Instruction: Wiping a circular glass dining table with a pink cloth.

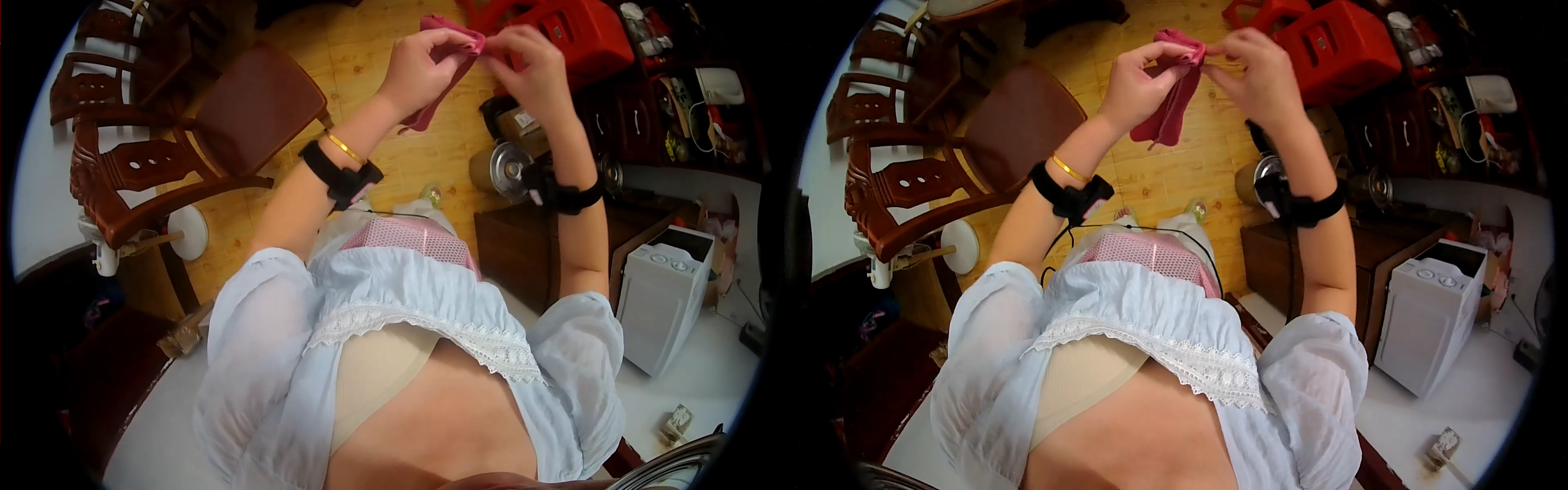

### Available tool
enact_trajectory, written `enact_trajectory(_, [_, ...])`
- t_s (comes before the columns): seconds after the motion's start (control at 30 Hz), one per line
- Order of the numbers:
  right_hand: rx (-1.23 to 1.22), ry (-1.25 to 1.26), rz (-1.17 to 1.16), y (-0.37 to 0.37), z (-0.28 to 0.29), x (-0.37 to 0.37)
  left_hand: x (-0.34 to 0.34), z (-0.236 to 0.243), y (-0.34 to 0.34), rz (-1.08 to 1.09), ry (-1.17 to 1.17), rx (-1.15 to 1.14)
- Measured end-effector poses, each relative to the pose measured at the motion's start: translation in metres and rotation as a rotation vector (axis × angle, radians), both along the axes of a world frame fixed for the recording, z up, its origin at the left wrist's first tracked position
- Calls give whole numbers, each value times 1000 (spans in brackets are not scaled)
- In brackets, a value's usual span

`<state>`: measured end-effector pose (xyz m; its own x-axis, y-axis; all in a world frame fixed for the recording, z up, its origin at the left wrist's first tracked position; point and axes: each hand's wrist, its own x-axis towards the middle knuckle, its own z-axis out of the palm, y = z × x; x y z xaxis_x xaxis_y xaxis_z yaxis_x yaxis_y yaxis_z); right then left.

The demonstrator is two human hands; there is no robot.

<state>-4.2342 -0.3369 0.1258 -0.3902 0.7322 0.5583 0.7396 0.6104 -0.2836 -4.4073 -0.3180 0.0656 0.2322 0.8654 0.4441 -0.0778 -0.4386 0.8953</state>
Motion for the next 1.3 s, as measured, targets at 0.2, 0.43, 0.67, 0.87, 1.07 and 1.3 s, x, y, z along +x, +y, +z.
enact_trajectory(0.2, [-535, 343, 136, 10, 12, 2, -5, 14, 17, -151, -12, 101])
enact_trajectory(0.43, [-317, 67, 66, 11, 24, -3, -22, 19, 15, -176, -79, -22])
enact_trajectory(0.67, [-768, 126, -18, -12, 62, -2, -33, -13, 22, -429, 42, 65])
enact_trajectory(0.87, [-716, 193, -46, -24, 95, 10, -41, -52, 38, -463, 199, 205])
enact_trajectory(1.07, [-648, 159, -22, -31, 135, 19, -35, -81, 23, -448, 120, -48])
enact_trajectory(1.3, [-589, 72, -95, -37, 161, 33, -10, -108, 21, -348, 111, -131])
